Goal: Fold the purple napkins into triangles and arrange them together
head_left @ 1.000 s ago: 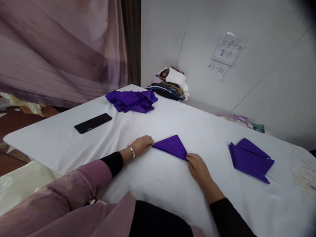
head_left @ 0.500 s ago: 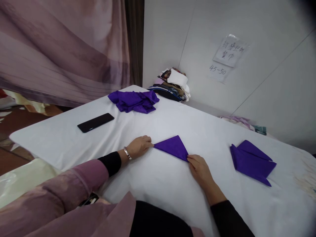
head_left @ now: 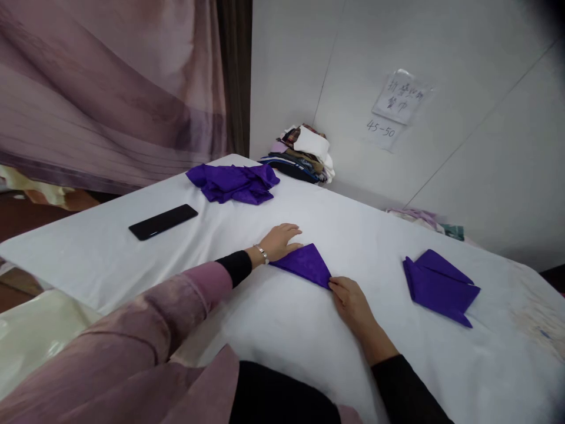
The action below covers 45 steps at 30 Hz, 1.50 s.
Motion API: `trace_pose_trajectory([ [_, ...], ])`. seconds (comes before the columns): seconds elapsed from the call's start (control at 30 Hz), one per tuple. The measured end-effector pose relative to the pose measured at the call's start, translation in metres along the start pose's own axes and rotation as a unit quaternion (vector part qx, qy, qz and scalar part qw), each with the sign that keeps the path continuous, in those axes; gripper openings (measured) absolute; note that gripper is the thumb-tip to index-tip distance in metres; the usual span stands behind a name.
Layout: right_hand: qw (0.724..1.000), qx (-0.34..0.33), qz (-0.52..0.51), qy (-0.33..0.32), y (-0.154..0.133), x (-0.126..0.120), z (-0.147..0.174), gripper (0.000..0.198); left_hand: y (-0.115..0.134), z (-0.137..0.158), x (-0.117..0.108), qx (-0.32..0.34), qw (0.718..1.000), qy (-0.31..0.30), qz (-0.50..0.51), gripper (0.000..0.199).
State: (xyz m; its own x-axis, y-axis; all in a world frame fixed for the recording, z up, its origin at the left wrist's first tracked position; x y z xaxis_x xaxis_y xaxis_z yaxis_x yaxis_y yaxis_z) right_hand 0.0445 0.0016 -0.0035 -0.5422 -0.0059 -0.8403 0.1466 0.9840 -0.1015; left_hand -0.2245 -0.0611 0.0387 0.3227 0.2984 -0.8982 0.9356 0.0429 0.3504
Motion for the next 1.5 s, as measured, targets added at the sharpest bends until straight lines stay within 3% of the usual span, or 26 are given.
trace_pose_trajectory([
  [0.17,1.000,-0.004,-0.005,0.014,0.000,-0.001,0.000,0.029,0.001,-0.005,0.030,0.054,0.994,-0.065,-0.074,0.058],
  [0.3,1.000,0.005,-0.012,0.005,0.000,-0.002,0.000,0.030,-0.008,0.006,0.036,0.055,0.990,-0.030,-0.125,0.063],
  [0.5,1.000,0.020,-0.018,-0.013,0.000,-0.002,0.001,0.032,-0.025,0.024,0.028,0.005,0.988,-0.021,-0.154,0.071],
  [0.77,1.000,0.013,-0.020,-0.006,0.002,0.000,0.001,0.031,-0.046,0.054,0.013,-0.132,0.977,-0.094,-0.140,0.081],
  [1.07,1.000,0.013,-0.024,0.006,0.000,-0.001,0.000,0.030,-0.046,0.065,-0.002,-0.160,0.972,-0.154,-0.082,0.084],
  [1.27,1.000,0.013,-0.017,0.013,0.000,0.000,-0.001,0.029,-0.052,0.054,-0.014,-0.183,0.963,-0.194,-0.049,0.087],
  [1.4,1.000,0.004,-0.014,0.023,0.001,0.001,-0.001,0.028,-0.036,0.034,-0.017,-0.175,0.967,-0.179,-0.048,0.074],
  [1.5,1.000,0.013,-0.016,0.018,0.000,0.002,-0.001,0.029,-0.002,0.019,-0.007,-0.069,0.988,-0.128,-0.047,0.061],
])
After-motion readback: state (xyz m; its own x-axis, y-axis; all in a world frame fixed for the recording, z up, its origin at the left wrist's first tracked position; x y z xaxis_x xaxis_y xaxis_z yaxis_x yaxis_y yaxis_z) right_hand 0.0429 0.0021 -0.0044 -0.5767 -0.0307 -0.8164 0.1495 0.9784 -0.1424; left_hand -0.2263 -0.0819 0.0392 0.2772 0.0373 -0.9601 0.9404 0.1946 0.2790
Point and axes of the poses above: each hand's wrist, its own z-axis away from the middle knuckle, its own x-axis out of the palm, y = z × x, the point moved 2 cm from there along -z, towards the middle knuckle, and after that the axes turned 4 degrees about -x, right-handed, at the moved point
